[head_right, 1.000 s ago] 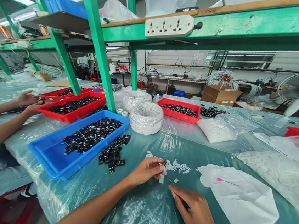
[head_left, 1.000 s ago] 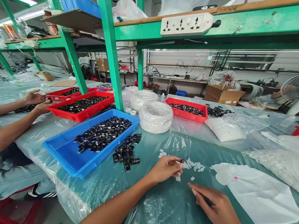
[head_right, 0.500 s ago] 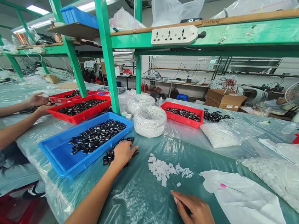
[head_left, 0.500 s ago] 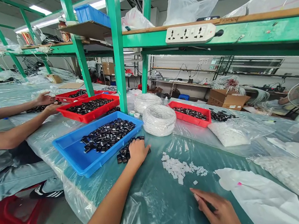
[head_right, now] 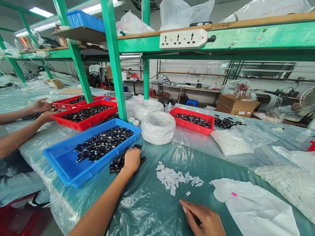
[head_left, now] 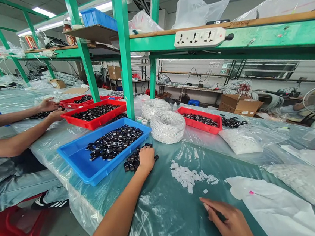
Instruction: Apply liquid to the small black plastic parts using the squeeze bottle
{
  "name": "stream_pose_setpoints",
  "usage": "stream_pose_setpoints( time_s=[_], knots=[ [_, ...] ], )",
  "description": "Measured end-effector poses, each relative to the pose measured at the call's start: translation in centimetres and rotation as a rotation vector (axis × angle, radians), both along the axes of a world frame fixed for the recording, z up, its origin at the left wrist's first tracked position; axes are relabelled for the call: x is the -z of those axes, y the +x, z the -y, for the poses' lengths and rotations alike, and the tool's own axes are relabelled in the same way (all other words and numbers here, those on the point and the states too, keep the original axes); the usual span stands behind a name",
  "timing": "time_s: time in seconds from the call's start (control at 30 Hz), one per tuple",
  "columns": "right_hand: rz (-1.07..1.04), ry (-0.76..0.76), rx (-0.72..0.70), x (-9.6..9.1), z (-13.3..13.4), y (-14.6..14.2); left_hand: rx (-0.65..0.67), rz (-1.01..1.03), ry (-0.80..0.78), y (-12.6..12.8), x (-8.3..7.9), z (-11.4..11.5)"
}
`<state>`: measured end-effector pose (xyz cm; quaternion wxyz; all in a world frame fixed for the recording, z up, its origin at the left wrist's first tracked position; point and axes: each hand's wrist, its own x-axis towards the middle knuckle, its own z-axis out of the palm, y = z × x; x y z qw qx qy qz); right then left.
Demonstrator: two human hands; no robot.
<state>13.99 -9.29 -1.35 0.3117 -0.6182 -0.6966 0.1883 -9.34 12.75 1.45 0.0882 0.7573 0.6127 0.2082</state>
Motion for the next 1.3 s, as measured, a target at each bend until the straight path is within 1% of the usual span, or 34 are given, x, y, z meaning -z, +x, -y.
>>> stream_pose_setpoints(
  time_s=[0.13,0.23,0.37,0.47,0.53,0.6,0.63,0.7,0.8,0.87,0.93,1.0,1.03,1.07,1.13,1.2,1.23,1.27,1.3],
  knots=[
    [0.005,-0.007,0.001,-0.1,0.1,0.0,0.027,0.236,-0.075,0.0,-0.2,0.0],
    [0.024,-0.013,0.006,0.0,0.1,0.0,0.118,0.467,-0.173,0.7,-0.3,0.4],
    [0.060,0.020,0.021,0.0,0.0,0.1,0.334,0.752,-0.384,2.3,-0.6,1.9],
    [0.085,0.075,0.045,0.0,0.1,0.6,0.454,0.916,-0.526,3.3,-0.7,3.5],
    [0.094,0.106,0.061,0.0,0.2,1.0,0.492,1.098,-0.691,3.7,-0.7,4.3],
    [0.101,0.124,0.075,0.1,0.2,1.4,0.480,1.276,-0.867,4.0,-0.8,4.8],
    [0.105,0.132,0.081,0.1,0.3,1.6,0.463,1.331,-0.927,4.1,-0.8,4.9],
    [0.115,0.159,0.086,0.1,0.3,1.9,0.443,1.361,-0.973,4.2,-0.9,5.2],
    [0.144,0.246,0.087,-0.1,0.3,2.1,0.456,1.362,-0.987,4.3,-1.1,5.4],
    [0.168,0.349,0.096,-0.4,0.4,2.4,0.471,1.352,-0.989,4.2,-1.1,5.6],
    [0.190,0.483,0.136,-0.7,0.7,2.8,0.499,1.328,-0.994,4.2,-1.1,5.6],
    [0.208,0.627,0.223,-1.2,1.0,3.3,0.522,1.302,-0.994,4.1,-1.0,5.7],
    [0.215,0.686,0.294,-1.6,1.1,3.5,0.531,1.290,-0.989,4.1,-0.9,5.7],
    [0.221,0.732,0.383,-1.9,1.2,3.7,0.539,1.279,-0.982,4.2,-0.9,5.7],
    [0.217,0.773,0.615,-2.8,1.3,4.2,0.548,1.251,-0.970,4.3,-0.8,5.8],
    [0.216,0.740,0.854,-3.5,1.3,4.9,0.560,1.218,-0.974,4.4,-0.7,6.0],
    [0.227,0.700,0.945,-3.7,1.2,5.4,0.565,1.208,-0.983,4.5,-0.6,6.1],
    [0.248,0.645,1.007,-3.8,1.1,6.0,0.572,1.204,-0.997,4.6,-0.6,6.2],
    [0.283,0.578,1.041,-3.7,1.1,6.7,0.579,1.204,-1.013,4.8,-0.6,6.4]
  ],
)
